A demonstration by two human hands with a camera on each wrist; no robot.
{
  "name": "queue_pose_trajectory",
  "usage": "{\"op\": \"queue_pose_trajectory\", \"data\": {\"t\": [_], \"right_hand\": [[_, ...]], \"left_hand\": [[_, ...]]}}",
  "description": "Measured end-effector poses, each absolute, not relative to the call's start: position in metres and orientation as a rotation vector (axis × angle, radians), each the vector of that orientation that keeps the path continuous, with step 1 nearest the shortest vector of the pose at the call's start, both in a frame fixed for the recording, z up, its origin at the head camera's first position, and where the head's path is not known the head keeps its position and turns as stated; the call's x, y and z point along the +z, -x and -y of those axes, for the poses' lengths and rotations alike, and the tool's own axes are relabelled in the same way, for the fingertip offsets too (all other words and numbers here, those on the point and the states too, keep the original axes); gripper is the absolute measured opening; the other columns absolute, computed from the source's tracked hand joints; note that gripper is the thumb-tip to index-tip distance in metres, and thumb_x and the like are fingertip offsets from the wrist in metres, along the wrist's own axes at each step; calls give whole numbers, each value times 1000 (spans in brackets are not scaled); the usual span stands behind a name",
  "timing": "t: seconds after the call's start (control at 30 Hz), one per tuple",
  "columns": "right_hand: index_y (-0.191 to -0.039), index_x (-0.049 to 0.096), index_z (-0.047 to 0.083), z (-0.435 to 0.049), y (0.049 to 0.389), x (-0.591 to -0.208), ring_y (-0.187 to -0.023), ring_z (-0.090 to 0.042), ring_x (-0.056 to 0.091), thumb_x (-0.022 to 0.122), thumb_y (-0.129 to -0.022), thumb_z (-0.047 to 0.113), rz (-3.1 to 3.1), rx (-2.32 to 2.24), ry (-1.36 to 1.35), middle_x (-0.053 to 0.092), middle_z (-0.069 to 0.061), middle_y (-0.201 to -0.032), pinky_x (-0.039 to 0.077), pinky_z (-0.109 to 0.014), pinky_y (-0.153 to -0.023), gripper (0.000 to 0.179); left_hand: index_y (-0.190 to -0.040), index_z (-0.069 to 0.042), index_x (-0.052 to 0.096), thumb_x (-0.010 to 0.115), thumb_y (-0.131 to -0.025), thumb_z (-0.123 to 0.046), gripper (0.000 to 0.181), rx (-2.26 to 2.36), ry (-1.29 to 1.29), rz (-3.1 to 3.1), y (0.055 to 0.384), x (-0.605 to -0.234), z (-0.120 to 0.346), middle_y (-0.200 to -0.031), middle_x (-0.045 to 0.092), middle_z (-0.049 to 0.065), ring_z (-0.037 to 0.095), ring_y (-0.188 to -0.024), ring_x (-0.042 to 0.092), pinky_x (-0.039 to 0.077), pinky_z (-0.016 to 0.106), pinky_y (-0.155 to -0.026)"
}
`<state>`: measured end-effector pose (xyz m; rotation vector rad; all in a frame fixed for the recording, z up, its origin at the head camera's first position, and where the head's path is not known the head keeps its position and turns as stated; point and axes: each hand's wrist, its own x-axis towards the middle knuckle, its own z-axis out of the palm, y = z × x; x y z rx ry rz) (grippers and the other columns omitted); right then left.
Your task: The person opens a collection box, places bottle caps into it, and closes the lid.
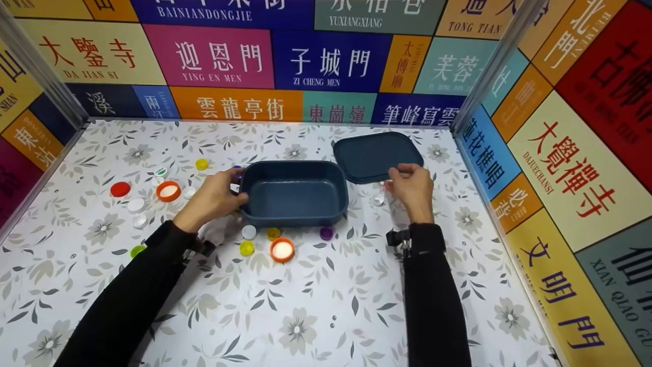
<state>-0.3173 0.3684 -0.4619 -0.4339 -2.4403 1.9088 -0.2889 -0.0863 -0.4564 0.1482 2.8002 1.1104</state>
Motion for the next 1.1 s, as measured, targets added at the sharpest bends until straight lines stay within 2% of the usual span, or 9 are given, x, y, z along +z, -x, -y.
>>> {"op": "queue_pose_trajectory", "data": {"t": [0.07,0.17,0.33,0.4,0.5,0.6,0.77,0.93,1.1], "right_hand": [[-165,54,-7,-371,314,-461,-92,-4,86,69,-116,21,2490,1843,361,75,7,-107,70,-23,-95,58],[-166,57,-3,-375,309,-458,-99,-4,84,71,-116,27,2602,1651,253,79,-2,-121,68,-18,-92,60],[-166,63,7,-380,302,-450,-129,-29,79,75,-114,41,2781,1293,78,75,-23,-152,57,-12,-92,63],[-168,62,12,-382,300,-447,-142,-38,73,77,-114,44,2840,1225,-10,70,-22,-161,58,-22,-101,65],[-172,58,16,-385,296,-443,-156,-47,61,79,-112,46,2916,1197,-144,59,-19,-174,59,-48,-117,70],[-175,54,17,-387,294,-440,-163,-51,52,82,-110,47,2974,1099,-261,51,-18,-181,49,-68,-128,77],[-179,46,14,-397,290,-438,-169,-55,37,91,-103,43,3049,901,-339,41,-28,-183,35,-77,-136,93],[-185,33,15,-417,285,-442,-166,-62,33,96,-95,55,3211,727,-211,25,-38,-184,35,-85,-131,117],[-187,25,14,-436,280,-448,-164,-72,27,98,-90,61,3323,564,-136,16,-44,-185,30,-92,-129,130]], "left_hand": [[-174,1,48,80,-104,-10,78,1106,-157,-2805,289,-455,85,-159,69,31,39,-133,78,63,49,-120],[-173,3,48,79,-103,-8,78,1108,-187,-2813,290,-454,84,-158,70,32,40,-130,79,64,49,-120],[-174,2,48,80,-103,-7,78,1119,-205,-2804,289,-455,82,-157,70,32,41,-129,80,64,49,-119],[-174,2,47,80,-103,-6,79,1125,-198,-2794,289,-455,82,-158,69,32,41,-128,80,65,49,-118],[-175,1,45,80,-104,-6,80,1128,-178,-2786,289,-455,82,-161,67,32,41,-127,81,66,49,-117],[-175,1,45,80,-104,-6,80,1129,-165,-2786,289,-455,82,-163,66,32,41,-130,80,64,48,-119],[-175,1,46,80,-104,-7,79,1130,-166,-2786,289,-456,83,-163,66,32,40,-129,80,64,50,-120],[-177,-1,43,79,-106,-8,80,1126,-136,-2760,289,-457,84,-162,66,32,38,-117,82,66,49,-116],[-177,-1,44,80,-105,-9,80,1115,-146,-2776,289,-457,87,-161,67,32,39,-121,82,65,51,-117]]}}
